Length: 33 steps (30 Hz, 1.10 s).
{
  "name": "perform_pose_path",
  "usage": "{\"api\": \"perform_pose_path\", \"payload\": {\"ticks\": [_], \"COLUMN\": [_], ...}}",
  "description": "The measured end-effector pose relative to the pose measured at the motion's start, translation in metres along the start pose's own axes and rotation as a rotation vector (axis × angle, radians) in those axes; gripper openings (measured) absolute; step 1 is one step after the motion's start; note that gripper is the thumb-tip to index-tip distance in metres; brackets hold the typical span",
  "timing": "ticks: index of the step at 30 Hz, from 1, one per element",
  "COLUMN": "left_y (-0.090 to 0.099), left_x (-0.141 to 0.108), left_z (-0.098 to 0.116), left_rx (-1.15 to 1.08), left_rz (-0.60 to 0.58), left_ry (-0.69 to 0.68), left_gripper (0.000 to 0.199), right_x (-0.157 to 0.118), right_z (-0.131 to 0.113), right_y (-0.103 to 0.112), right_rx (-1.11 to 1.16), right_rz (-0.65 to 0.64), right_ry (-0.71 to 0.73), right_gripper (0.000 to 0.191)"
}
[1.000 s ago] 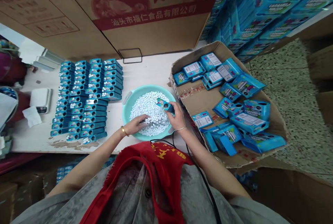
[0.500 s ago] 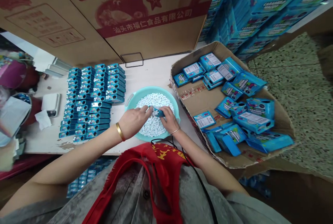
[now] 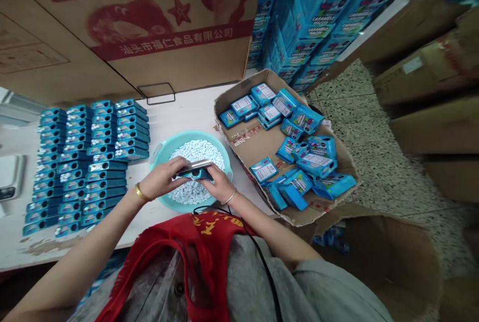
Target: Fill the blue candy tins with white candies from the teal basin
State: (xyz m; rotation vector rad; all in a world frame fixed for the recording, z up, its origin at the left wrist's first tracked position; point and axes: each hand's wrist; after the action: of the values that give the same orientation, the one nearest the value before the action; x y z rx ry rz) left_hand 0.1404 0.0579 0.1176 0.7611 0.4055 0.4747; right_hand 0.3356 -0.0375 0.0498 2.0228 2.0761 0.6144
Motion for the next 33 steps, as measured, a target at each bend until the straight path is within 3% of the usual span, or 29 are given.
{"api": "perform_pose_path", "payload": {"ticks": [2,4,6,7,8,10,11,14,17,19,21,23,26,28,31,33], "left_y": [-0.004,0.003,0.015,0.022,0.028,0.035,0.036,0.031,0.019,0.011,0.004,-0.002,-0.011,-0.018,-0.037,-0.054], "left_x": [-0.002,-0.012,-0.032,-0.044,-0.056,-0.083,-0.095,-0.123,-0.131,-0.128,-0.123,-0.118,-0.113,-0.108,-0.092,-0.076], "left_z": [-0.003,-0.006,-0.016,-0.024,-0.033,-0.058,-0.071,-0.113,-0.153,-0.174,-0.188,-0.192,-0.178,-0.158,-0.118,-0.096], "left_rx": [-0.034,-0.025,0.014,0.039,0.07,0.143,0.181,0.26,0.259,0.25,0.25,0.246,0.25,0.227,0.144,0.134], "left_rz": [0.015,0.104,0.233,0.298,0.354,0.428,0.44,0.363,0.219,0.19,0.247,0.343,0.524,0.555,0.354,0.171], "left_ry": [-0.014,0.026,0.119,0.18,0.25,0.401,0.479,0.673,0.752,0.758,0.748,0.741,0.723,0.638,0.464,0.429], "left_gripper": [0.027,0.025,0.025,0.025,0.025,0.025,0.026,0.025,0.023,0.021,0.019,0.022,0.032,0.03,0.026,0.032], "right_x": [0.005,0.004,-0.005,-0.014,-0.024,-0.049,-0.061,-0.084,-0.077,-0.06,-0.04,-0.025,-0.012,-0.009,-0.008,-0.008], "right_z": [-0.001,0.012,0.043,0.064,0.086,0.13,0.146,0.167,0.16,0.152,0.145,0.135,0.105,0.075,0.029,0.007], "right_y": [0.022,0.06,0.106,0.127,0.143,0.16,0.16,0.141,0.125,0.126,0.133,0.145,0.156,0.154,0.136,0.117], "right_rx": [-0.03,-0.107,-0.299,-0.411,-0.533,-0.723,-0.767,-0.799,-0.925,-0.961,-0.899,-0.764,-0.526,-0.286,0.188,0.491], "right_rz": [0.034,0.187,0.368,0.34,0.257,-0.027,-0.177,-0.403,-0.568,-0.56,-0.447,-0.219,0.202,0.345,0.367,0.278], "right_ry": [-0.03,-0.124,-0.263,-0.318,-0.36,-0.442,-0.46,-0.417,-0.335,-0.346,-0.402,-0.446,-0.431,-0.404,-0.48,-0.561], "right_gripper": [0.036,0.039,0.039,0.042,0.046,0.053,0.051,0.046,0.052,0.056,0.062,0.072,0.087,0.088,0.075,0.075]}}
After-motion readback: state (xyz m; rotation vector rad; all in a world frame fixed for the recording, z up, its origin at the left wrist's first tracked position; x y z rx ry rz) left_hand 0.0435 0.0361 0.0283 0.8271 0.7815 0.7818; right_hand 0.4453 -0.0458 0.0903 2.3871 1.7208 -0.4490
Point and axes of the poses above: each hand's wrist, its own x-axis towards the middle knuckle, its own y-axis out of the back of the hand, z = x × y, and after that the axes turned 3 degrees about -x, right-handed
